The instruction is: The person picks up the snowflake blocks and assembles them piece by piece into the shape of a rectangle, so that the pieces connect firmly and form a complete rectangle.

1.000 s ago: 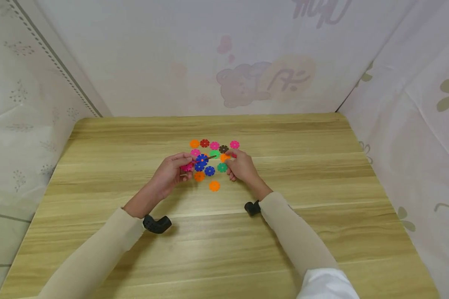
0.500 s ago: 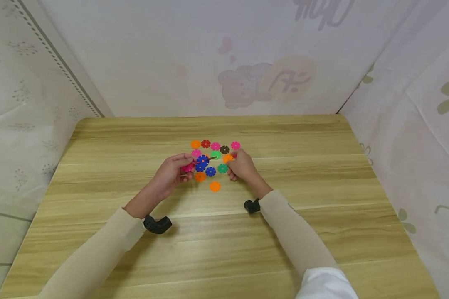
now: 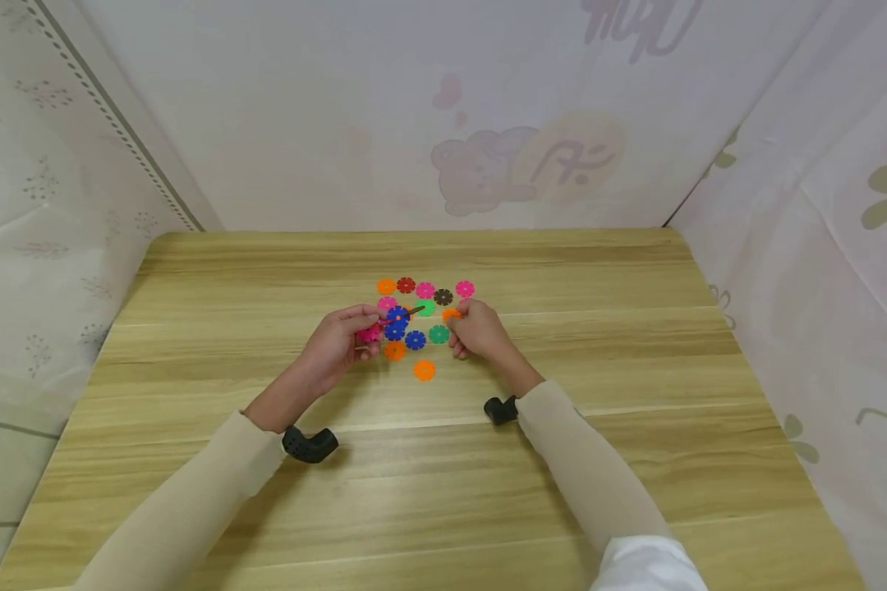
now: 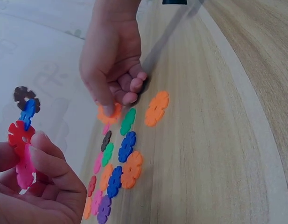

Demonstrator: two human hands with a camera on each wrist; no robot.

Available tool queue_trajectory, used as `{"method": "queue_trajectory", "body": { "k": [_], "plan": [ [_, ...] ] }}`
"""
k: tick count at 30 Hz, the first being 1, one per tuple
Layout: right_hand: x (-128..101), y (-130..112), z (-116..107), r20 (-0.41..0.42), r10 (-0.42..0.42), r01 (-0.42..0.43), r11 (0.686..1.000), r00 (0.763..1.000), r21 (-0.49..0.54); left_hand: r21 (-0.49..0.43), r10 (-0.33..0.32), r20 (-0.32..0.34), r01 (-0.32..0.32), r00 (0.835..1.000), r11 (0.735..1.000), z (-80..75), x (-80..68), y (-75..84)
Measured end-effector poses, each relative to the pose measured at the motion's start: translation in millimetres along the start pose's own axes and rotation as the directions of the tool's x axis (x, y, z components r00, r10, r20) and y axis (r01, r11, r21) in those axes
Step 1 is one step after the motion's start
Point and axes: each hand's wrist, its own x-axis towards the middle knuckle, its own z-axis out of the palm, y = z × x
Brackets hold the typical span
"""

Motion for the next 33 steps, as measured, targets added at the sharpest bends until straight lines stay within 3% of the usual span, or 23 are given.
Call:
{"method": "queue_trajectory", "body": {
  "k": [8,16,25,33],
  "plan": [
    [-3,2,-7,-0.021,-0.068,0.069,0.996,0.997,0.048,-0.007,-0.010,-0.010,0.010,1.000,1.000,0.1,0.3,-1.2],
    [-13,-12,-12,-0.052,-0.163,0.166,0.984,0.985,0.059,-0.035,-0.001,0.002,0.001,1.000,0.999,0.4,0.6,-1.7],
    [-23,-25,-15,-0.088,-0.256,0.269,0.945,0.963,0.186,-0.031,-0.022,0.001,0.022,1.000,0.999,2.9,0.8,0.7],
    [-28,-33,-15,-0.044,-0.293,0.295,0.926,0.955,0.234,-0.027,-0.040,-0.004,0.039,0.999,0.999,3.9,1.5,1.7]
  ]
}}
